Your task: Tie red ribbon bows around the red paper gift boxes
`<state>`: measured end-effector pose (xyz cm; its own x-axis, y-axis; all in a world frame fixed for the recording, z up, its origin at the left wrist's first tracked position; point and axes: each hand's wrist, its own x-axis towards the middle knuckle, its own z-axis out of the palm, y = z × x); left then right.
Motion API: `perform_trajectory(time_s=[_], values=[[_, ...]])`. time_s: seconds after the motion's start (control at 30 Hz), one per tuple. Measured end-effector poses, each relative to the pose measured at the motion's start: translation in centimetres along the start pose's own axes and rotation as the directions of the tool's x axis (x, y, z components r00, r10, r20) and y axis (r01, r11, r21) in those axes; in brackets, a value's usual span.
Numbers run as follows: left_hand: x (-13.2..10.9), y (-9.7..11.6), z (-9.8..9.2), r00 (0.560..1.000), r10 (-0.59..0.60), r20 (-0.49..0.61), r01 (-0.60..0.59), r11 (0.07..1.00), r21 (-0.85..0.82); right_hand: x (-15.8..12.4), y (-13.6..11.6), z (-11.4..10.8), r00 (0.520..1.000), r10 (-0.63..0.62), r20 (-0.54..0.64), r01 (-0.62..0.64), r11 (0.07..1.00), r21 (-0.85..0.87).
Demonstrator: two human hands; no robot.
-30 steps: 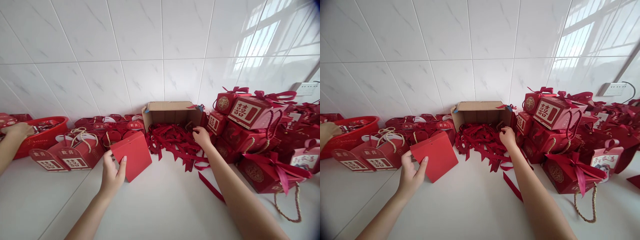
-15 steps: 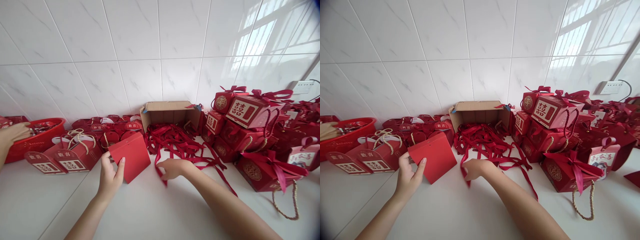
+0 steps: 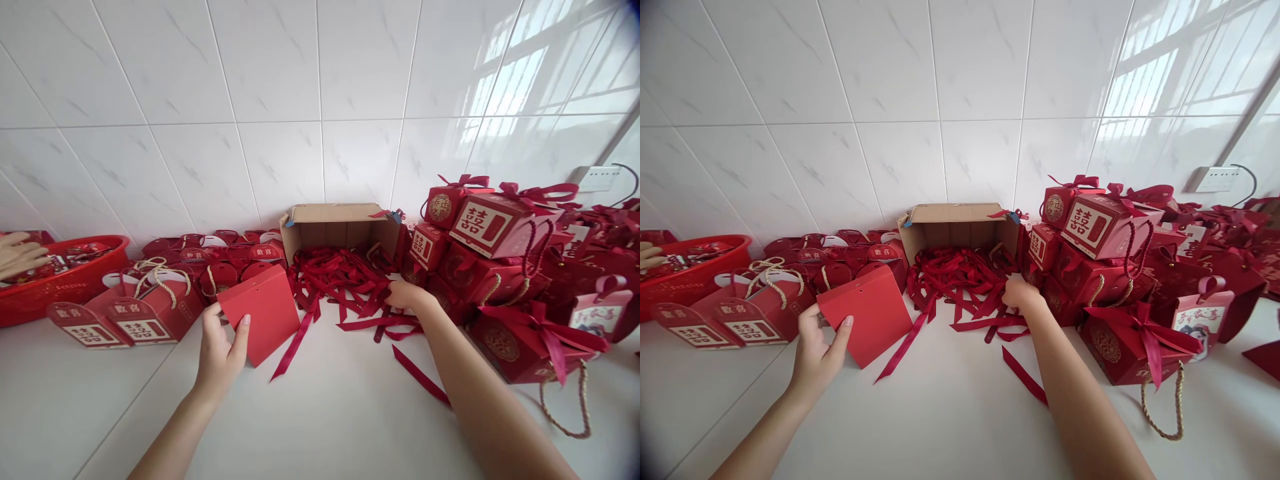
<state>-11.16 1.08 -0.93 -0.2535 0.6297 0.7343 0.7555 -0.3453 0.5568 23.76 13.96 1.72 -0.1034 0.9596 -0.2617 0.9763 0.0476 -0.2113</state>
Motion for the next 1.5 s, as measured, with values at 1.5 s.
perform_trajectory(time_s=[1.5], values=[[1.7, -1.9, -1.6, 0.951, -0.140, -0.277, 0.204, 0.954, 0.218, 2.4, -5.4, 4.1, 0.924, -0.040, -0.379, 0.073, 0.995, 0.073]])
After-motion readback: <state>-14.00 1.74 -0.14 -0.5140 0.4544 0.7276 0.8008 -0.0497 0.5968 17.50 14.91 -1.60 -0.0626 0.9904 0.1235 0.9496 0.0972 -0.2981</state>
